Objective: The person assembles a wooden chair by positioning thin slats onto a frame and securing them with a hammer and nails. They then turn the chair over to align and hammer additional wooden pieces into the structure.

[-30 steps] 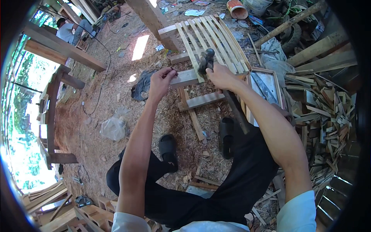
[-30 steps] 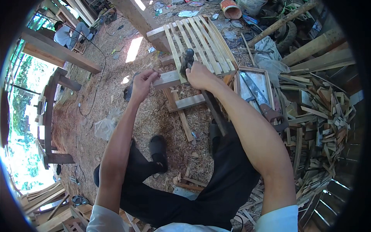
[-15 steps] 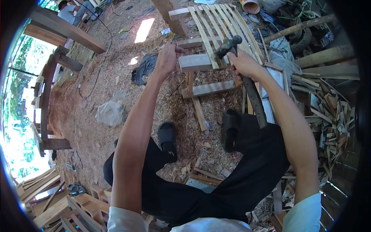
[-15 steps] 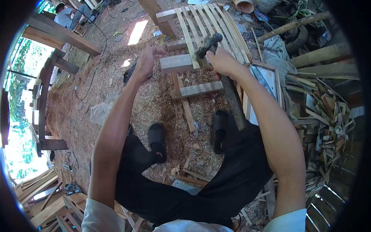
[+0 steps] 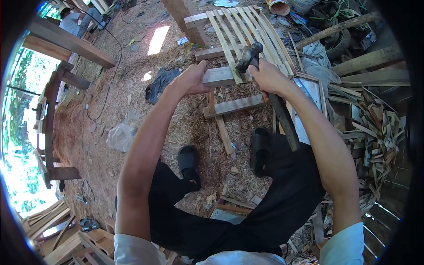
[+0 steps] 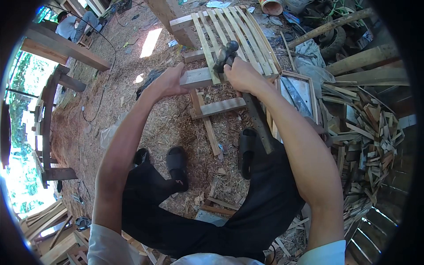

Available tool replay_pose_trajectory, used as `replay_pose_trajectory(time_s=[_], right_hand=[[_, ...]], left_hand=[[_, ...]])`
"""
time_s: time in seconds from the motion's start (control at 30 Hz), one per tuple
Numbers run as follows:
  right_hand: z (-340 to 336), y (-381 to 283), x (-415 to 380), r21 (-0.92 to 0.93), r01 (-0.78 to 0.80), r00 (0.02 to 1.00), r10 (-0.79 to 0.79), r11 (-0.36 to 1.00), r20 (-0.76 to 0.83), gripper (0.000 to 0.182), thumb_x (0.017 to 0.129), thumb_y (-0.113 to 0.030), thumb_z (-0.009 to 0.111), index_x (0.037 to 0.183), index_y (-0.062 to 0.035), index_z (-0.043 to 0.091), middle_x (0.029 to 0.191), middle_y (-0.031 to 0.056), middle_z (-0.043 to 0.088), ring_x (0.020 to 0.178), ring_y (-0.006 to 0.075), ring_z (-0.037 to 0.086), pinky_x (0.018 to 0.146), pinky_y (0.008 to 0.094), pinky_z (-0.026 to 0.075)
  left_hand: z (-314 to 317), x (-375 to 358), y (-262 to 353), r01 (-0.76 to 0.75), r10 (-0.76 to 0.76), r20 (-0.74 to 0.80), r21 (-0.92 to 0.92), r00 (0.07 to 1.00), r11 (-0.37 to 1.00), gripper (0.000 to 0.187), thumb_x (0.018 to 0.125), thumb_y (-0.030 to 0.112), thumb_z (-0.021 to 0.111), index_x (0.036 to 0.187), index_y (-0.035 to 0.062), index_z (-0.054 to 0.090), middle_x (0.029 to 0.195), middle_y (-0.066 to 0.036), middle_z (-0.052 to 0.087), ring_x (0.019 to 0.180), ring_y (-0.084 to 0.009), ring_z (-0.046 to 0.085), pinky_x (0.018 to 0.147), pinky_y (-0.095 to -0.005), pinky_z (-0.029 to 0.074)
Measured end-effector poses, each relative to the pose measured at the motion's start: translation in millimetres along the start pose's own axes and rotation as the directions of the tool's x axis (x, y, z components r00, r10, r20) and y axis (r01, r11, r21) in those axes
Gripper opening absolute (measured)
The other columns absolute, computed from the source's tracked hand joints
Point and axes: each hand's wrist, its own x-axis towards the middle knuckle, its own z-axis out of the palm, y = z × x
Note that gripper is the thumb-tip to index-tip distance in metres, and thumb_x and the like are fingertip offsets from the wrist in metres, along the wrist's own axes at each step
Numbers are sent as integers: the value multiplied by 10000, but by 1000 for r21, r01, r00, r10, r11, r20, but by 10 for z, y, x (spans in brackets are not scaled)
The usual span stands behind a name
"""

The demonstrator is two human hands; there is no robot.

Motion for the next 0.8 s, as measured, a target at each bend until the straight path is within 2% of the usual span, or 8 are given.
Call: replay_pose_trajectory(time_s=[0.23, 0.33, 0.43, 0.53, 0.63, 0.73, 0.8], right_hand=[[-51, -57, -89, -64, 21, 999, -19, 998, 28, 438, 996, -267, 397, 1080, 158, 456, 728, 218, 650, 511, 289, 657, 545, 408, 550], [-42, -20, -54, -36, -10, 999, 11, 999, 39, 407, 973, -307, 448, 1051, 91, 470, 691, 131, 590, 472, 249, 606, 506, 398, 508], [-45, -51, -85, -39, -27, 1000, 28, 999, 12, 404, 977, -304, 443, 1057, 91, 467, 702, 144, 602, 467, 253, 610, 509, 396, 511], [-56, -74, -109, -29, -28, 999, 28, 999, 21, 400, 983, -298, 435, 1075, 90, 463, 710, 153, 607, 468, 250, 610, 514, 396, 515], [-39, -73, -114, -30, -18, 1000, 18, 999, 7, 395, 989, -294, 428, 1092, 87, 459, 710, 153, 605, 464, 249, 609, 514, 398, 516], [-35, -70, -90, -34, -30, 999, 31, 999, 19, 407, 991, -301, 426, 1091, 91, 460, 692, 142, 595, 462, 251, 607, 511, 399, 514], [-34, -50, -71, -24, -21, 1000, 21, 999, 21, 408, 990, -297, 424, 1082, 99, 461, 669, 134, 589, 458, 248, 605, 503, 396, 511]], left_hand=[[4, -23, 68, 5, -5, -13, 28, 1000, 1000, 553, 623, 216, 820, 957, -15, 445, 897, -257, 625, 887, -396, 637, 773, -422, 511], [41, -5, 25, -11, 12, -17, 20, 1000, 1000, 561, 613, 212, 813, 974, -21, 452, 898, -257, 625, 884, -397, 637, 779, -423, 508], [63, 7, -5, -20, 22, -24, 51, 999, 998, 602, 609, 218, 809, 1031, -34, 461, 922, -266, 628, 889, -396, 638, 795, -422, 507], [82, 13, -46, -50, 49, -71, -8, 996, 999, 606, 594, 259, 833, 987, -30, 473, 870, -264, 623, 842, -407, 629, 749, -422, 511], [72, 39, -77, -37, 37, -73, 5, 997, 999, 664, 557, 281, 856, 1010, -29, 483, 942, -258, 635, 886, -388, 638, 780, -426, 504], [10, -21, -9, 96, -96, -8, -7, 995, 995, 598, 750, 322, 746, 1140, -52, 490, 1128, -222, 614, 1055, -368, 596, 936, -433, 463], [32, -3, -121, -65, -13, -231, -327, 973, 943, 385, 858, 313, 605, 1018, -26, 517, 1003, -170, 625, 984, -303, 604, 890, -411, 457]])
